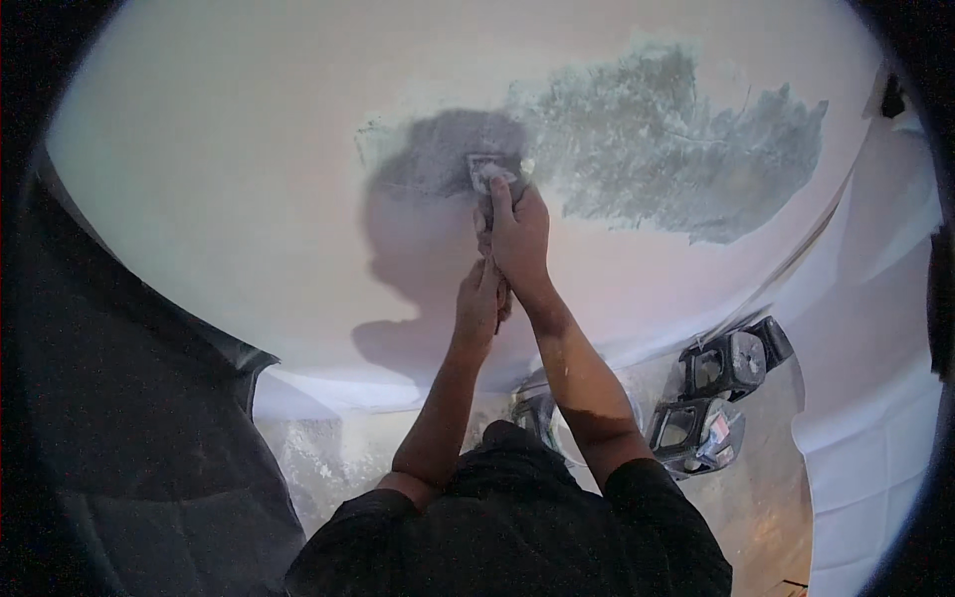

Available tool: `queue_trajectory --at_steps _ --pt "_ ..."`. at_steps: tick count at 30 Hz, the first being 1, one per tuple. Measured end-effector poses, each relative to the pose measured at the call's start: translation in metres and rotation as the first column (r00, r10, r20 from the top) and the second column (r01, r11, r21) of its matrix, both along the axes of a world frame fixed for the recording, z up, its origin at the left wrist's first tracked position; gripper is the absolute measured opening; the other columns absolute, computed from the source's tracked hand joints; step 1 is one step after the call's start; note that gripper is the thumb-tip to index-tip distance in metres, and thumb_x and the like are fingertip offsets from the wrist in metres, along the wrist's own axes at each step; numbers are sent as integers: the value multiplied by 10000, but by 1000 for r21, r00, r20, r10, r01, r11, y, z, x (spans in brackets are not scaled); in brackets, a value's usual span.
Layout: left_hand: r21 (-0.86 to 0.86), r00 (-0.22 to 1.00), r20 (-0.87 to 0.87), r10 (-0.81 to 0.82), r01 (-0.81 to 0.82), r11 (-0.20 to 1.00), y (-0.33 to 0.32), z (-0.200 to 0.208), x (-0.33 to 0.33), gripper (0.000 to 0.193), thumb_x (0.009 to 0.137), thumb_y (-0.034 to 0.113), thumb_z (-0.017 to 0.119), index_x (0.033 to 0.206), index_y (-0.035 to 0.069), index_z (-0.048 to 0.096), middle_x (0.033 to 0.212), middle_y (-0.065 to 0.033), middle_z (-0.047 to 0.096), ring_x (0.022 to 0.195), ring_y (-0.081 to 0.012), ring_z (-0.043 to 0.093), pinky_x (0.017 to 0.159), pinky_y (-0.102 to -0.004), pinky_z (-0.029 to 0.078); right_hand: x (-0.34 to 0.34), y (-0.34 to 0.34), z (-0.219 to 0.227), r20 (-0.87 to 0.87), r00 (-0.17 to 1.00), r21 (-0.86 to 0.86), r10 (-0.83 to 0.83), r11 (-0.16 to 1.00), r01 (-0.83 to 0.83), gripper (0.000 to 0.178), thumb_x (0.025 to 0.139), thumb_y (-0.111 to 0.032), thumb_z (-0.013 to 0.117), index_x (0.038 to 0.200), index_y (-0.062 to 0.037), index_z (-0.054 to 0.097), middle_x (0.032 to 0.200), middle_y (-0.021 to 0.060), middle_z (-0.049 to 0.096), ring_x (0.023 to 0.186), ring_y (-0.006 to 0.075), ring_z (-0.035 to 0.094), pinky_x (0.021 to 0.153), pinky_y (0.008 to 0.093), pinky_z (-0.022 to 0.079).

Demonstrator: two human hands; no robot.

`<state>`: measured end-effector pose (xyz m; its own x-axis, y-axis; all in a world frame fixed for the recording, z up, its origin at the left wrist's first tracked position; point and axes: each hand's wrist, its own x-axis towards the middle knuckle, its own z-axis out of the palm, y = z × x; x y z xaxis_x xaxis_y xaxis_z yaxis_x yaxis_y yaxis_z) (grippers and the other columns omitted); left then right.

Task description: Applying and smoothing plaster compound onto a ceiling surface using a putty knife.

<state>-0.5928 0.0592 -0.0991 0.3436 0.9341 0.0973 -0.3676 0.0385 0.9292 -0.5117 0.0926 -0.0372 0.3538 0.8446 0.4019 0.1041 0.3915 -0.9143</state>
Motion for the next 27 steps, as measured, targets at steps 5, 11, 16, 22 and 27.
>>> queue_trajectory --at_steps 5,11,16,22,27 --pt "36 1000 -2 16 -16 999 -27 3 1 412 1024 391 341 733 113 424 491 2 357 384 -98 340 368 -263 276 -1 -25 6 -85 993 5 80 997 -80 217 977 -250 503 929 -38 502 585 22 509 424 77 437 363 241 330" --pt "-112 999 9 -47 48 993 -27 -11 -4 406 1019 400 360 744 108 423 506 10 349 401 -100 344 379 -265 273 -5 -27 -1 -132 981 -94 144 983 -157 215 971 -253 516 940 -41 495 588 23 513 431 85 451 362 249 342" --pt "-77 1000 -28 -14 12 997 -11 -13 -8 401 1015 393 373 742 107 431 514 9 367 403 -101 351 385 -265 279 -6 -10 -9 -71 996 -80 46 995 -52 233 968 -256 521 926 -27 503 592 32 529 429 97 479 357 261 365" --pt "-91 999 1 -47 46 995 -14 -10 -18 376 1012 374 389 754 106 443 521 12 379 415 -100 368 384 -266 281 -13 -12 -6 -28 1000 -153 -3 988 -1 264 969 -269 520 896 -16 508 584 35 537 420 100 485 354 263 377" --pt "-120 999 2 -54 54 991 -9 -14 -22 360 1009 382 389 797 105 476 535 10 390 419 -90 366 382 -257 281 -19 -13 -6 -80 996 -137 -36 990 25 263 969 -267 521 881 -19 516 581 33 534 434 94 489 369 254 384"
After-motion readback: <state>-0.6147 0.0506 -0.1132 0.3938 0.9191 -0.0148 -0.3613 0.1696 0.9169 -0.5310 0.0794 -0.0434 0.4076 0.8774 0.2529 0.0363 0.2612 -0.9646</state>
